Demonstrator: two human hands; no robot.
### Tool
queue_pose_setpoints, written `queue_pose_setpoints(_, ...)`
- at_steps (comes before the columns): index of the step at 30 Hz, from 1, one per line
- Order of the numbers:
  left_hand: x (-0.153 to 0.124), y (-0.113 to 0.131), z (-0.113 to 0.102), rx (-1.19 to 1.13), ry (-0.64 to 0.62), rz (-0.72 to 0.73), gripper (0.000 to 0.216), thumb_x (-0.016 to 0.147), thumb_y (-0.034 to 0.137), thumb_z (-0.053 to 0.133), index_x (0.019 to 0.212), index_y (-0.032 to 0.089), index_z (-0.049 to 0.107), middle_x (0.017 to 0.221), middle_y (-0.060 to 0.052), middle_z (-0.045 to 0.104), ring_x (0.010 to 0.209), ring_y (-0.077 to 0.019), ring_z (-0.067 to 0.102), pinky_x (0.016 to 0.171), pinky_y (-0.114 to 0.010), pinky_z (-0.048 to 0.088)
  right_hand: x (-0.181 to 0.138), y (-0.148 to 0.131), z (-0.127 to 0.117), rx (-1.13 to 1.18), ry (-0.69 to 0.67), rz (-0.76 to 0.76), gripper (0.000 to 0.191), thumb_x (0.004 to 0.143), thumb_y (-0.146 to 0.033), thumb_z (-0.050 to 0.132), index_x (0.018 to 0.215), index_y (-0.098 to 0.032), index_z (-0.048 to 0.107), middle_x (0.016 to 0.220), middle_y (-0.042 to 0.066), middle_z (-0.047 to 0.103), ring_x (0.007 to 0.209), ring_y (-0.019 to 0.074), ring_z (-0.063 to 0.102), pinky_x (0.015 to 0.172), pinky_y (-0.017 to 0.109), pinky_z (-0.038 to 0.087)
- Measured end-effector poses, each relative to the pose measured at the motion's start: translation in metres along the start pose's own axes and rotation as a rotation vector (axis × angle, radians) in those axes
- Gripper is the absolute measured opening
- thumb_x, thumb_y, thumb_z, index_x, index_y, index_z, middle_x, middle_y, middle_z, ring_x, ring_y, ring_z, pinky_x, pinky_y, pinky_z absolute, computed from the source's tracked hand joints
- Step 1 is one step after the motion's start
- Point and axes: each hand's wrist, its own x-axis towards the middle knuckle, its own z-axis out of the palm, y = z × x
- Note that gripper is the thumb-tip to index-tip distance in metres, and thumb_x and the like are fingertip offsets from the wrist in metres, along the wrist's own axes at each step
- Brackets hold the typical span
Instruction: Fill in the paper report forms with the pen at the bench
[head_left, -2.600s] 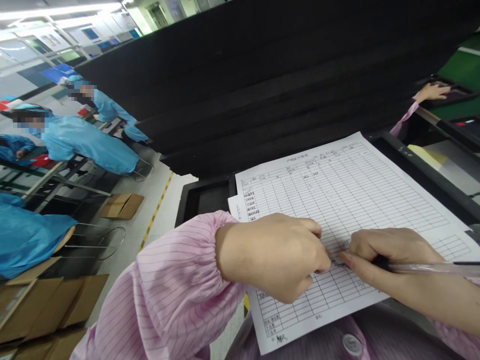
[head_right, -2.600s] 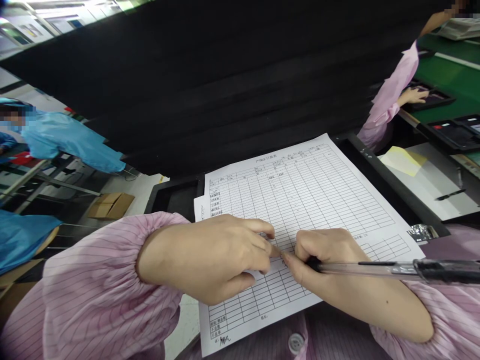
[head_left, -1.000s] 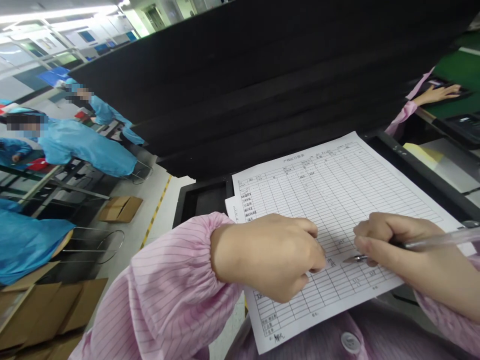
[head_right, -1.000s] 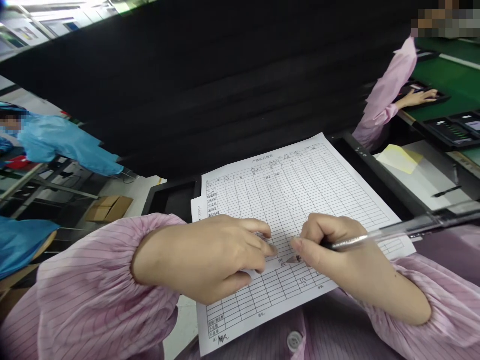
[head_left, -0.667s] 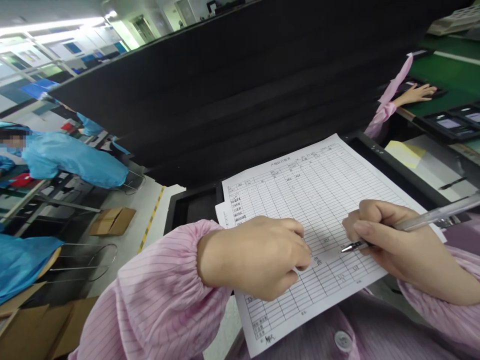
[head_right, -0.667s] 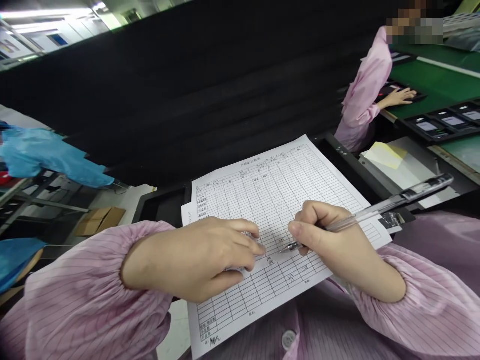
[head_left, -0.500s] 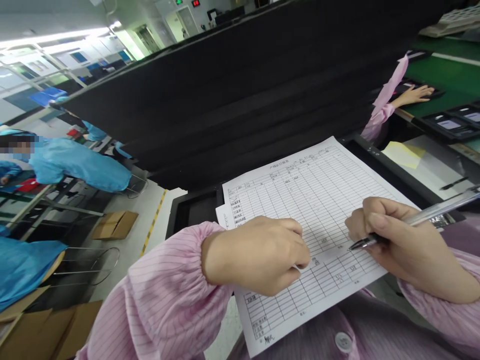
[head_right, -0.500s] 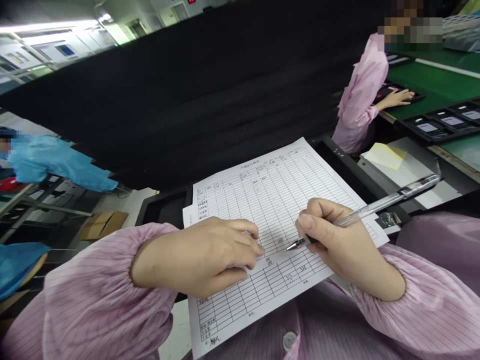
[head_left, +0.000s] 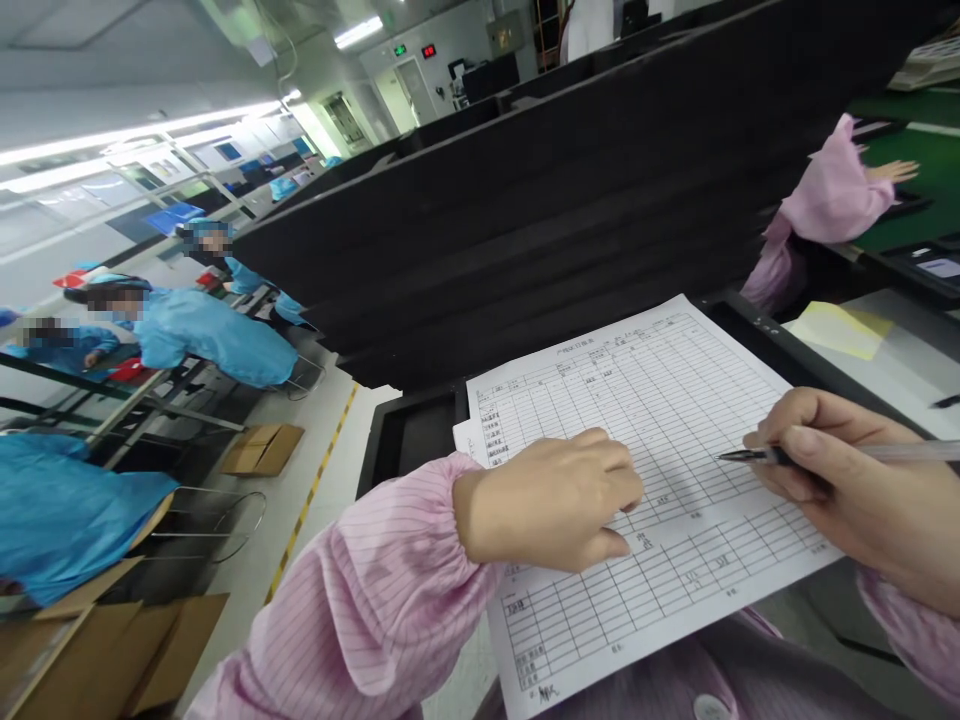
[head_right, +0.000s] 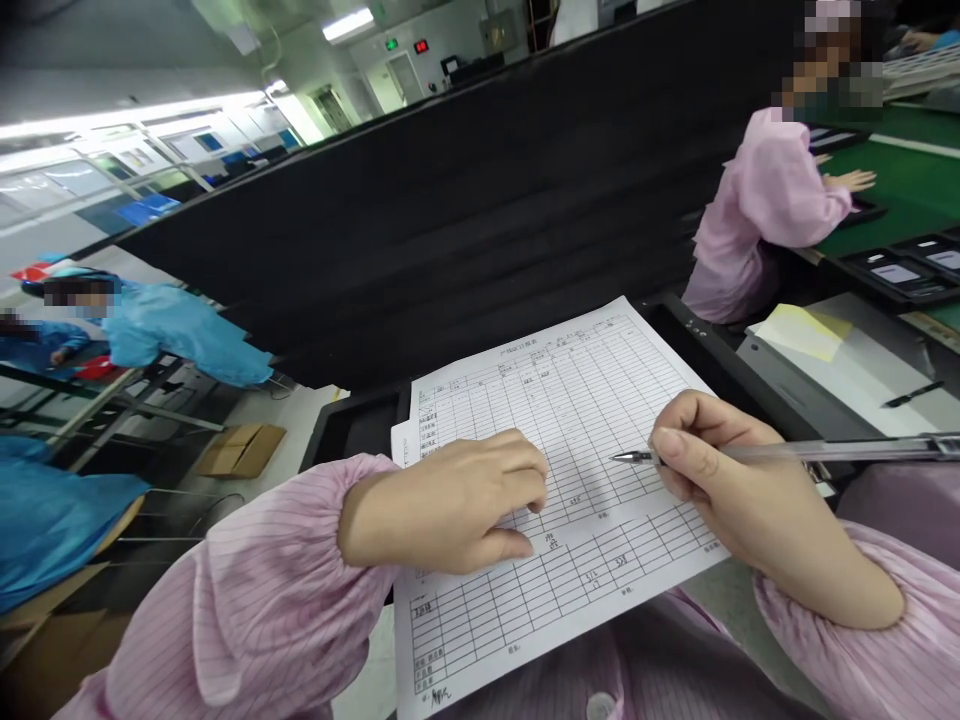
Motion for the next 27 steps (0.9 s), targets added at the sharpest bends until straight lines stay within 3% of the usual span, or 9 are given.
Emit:
queue_pose_setpoints(5, 0.003, -0.001, 0.003, -0.002, 0.005, -0.028, 0.034, 0.080, 0.044, 0.071, 0.092, 0.014, 0.059, 0.103, -0.006, 0.060, 0.098, -0.0194, 0.052, 0.072, -0.028, 0.045, -0.002, 0.000, -0.002, -0.043, 0.015, -0.034, 0.047, 0.050, -0.062, 0.082, 0.048, -0.022, 0.058, 0.051, 0.003, 0.047, 0.042, 0.0103, 0.035, 0.034, 0.024, 0.031)
queue_pose_setpoints(18, 0.005, -0.002, 0.008, 0.054, 0.031, -0.023, 0.040, 0.077, 0.048, 0.073, 0.086, 0.013, 0.057, 0.102, -0.007, 0.058, 0.096, -0.0200, 0.051, 0.069, -0.028, 0.045, -0.001, 0.004, -0.002, -0.050, 0.001, -0.085, 0.045, 0.053, -0.059, 0.083, 0.047, -0.022, 0.057, 0.047, 0.003, 0.047, 0.041, 0.0109, 0.039, 0.034, 0.022, 0.034)
queue_pose_setpoints(23, 0.005, -0.003, 0.009, 0.060, 0.044, -0.021, 0.041, 0.076, 0.048, 0.073, 0.086, 0.012, 0.058, 0.099, -0.006, 0.057, 0.094, -0.0195, 0.050, 0.069, -0.029, 0.045, -0.005, 0.007, -0.008, -0.209, 0.013, -0.216, 0.037, 0.062, -0.057, 0.079, 0.055, -0.024, 0.063, 0.052, 0.003, 0.056, 0.047, 0.0139, 0.051, 0.041, 0.023, 0.043)
queue_pose_setpoints(25, 0.006, -0.003, 0.008, 0.070, 0.041, -0.015, 0.041, 0.077, 0.049, 0.073, 0.087, 0.012, 0.059, 0.099, -0.006, 0.057, 0.094, -0.0194, 0.049, 0.068, -0.028, 0.044, -0.009, 0.007, -0.007, -0.299, -0.071, -0.301, 0.021, 0.067, -0.047, 0.078, 0.067, -0.028, 0.069, 0.064, 0.003, 0.065, 0.057, 0.0167, 0.060, 0.050, 0.023, 0.050)
queue_pose_setpoints(27, 0.007, -0.002, 0.007, 0.087, 0.037, -0.012, 0.040, 0.078, 0.049, 0.071, 0.087, 0.012, 0.060, 0.098, -0.006, 0.057, 0.094, -0.0194, 0.049, 0.068, -0.027, 0.044, -0.012, 0.008, -0.001, -0.339, -0.252, -0.396, 0.006, 0.074, -0.034, 0.072, 0.080, -0.032, 0.071, 0.077, 0.000, 0.071, 0.067, 0.0171, 0.066, 0.056, 0.022, 0.053)
